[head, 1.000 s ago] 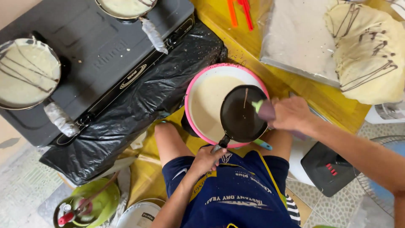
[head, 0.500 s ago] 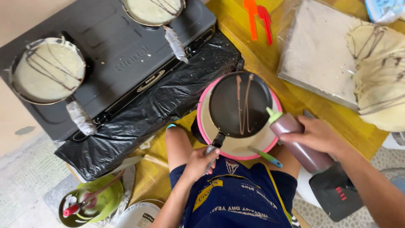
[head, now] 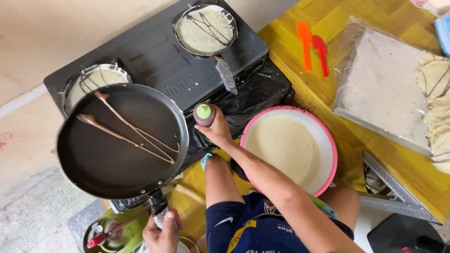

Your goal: Preparing crepes by pouring batter into pans, cooking them on a stove, and stacking the finished products.

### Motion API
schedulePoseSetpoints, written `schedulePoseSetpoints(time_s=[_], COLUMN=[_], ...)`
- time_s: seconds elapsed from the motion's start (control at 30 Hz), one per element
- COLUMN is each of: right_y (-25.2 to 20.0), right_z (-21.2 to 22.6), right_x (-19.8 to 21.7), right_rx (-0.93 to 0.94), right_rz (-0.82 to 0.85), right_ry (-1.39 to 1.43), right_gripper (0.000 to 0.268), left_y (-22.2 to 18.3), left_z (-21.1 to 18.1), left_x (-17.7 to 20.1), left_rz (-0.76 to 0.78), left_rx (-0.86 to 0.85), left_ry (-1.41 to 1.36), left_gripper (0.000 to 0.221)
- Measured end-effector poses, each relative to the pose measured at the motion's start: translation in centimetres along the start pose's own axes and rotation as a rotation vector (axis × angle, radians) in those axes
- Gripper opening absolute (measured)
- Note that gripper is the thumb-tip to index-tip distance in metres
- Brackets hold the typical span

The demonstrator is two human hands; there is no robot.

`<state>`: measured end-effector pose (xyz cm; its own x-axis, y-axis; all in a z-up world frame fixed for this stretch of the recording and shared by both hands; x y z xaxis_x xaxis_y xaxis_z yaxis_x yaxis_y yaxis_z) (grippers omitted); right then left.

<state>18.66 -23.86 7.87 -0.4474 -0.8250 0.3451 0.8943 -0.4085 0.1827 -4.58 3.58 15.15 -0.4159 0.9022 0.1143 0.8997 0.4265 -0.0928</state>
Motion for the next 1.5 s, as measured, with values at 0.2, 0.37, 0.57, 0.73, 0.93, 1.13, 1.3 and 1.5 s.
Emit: schedulePoseSetpoints(time_s=[0.2,0.37,0.57,0.73,0.93,1.13,1.3,1.5], right_y=[-4.4,-21.1,-25.6,-20.8,-18.7,-17.8,-18.4,-17.9], right_z=[-3.8,-17.5,-27.1,-18.2,-6.9,0.7,2.6,3.4], right_x=[8.2,26.7,35.9,37.9,45.6,47.4,45.5,42.1], right_rx=[0.182,-0.241,-0.291,0.471,0.359,-0.275,-0.182,0.285], right_rz=[0.352,0.73,0.443,0.163,0.09,0.212,0.068,-0.262], right_ry=[-0.538,-1.515,-1.502,-1.764,-1.777,-1.402,-1.338,-1.465], right_gripper=[0.093,0.04,0.023,0.011,0.009,0.048,0.045,0.052], left_y=[-2.5,-4.3,-4.9,-3.0,0.0,-0.7,0.5,-2.1], left_z=[4.8,4.9,6.1,8.1,9.0,4.7,5.3,6.9], left_x=[-3.7,-9.6,-15.6,-18.0,-19.0,-20.8,-24.0,-25.3], left_rz=[0.253,0.494,0.709,0.723,0.621,0.273,0.717,0.891], left_rx=[0.171,0.202,0.312,0.034,-0.394,-1.142,-0.454,0.43], left_ry=[0.129,0.26,0.466,0.684,0.871,0.968,0.587,0.355], left_gripper=[0.038,0.038,0.041,0.052,0.065,0.053,0.057,0.051])
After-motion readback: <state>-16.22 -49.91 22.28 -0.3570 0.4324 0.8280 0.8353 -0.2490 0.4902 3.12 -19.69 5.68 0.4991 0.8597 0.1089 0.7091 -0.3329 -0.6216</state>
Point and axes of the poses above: each hand's wrist, its own y-axis towards the middle knuckle, its own x-axis out of the back of the hand, z = x × y, the point moved 6 cm from there along y, towards the middle knuckle, and after that the axes turned 8 degrees about -z, right-handed, at the moved point
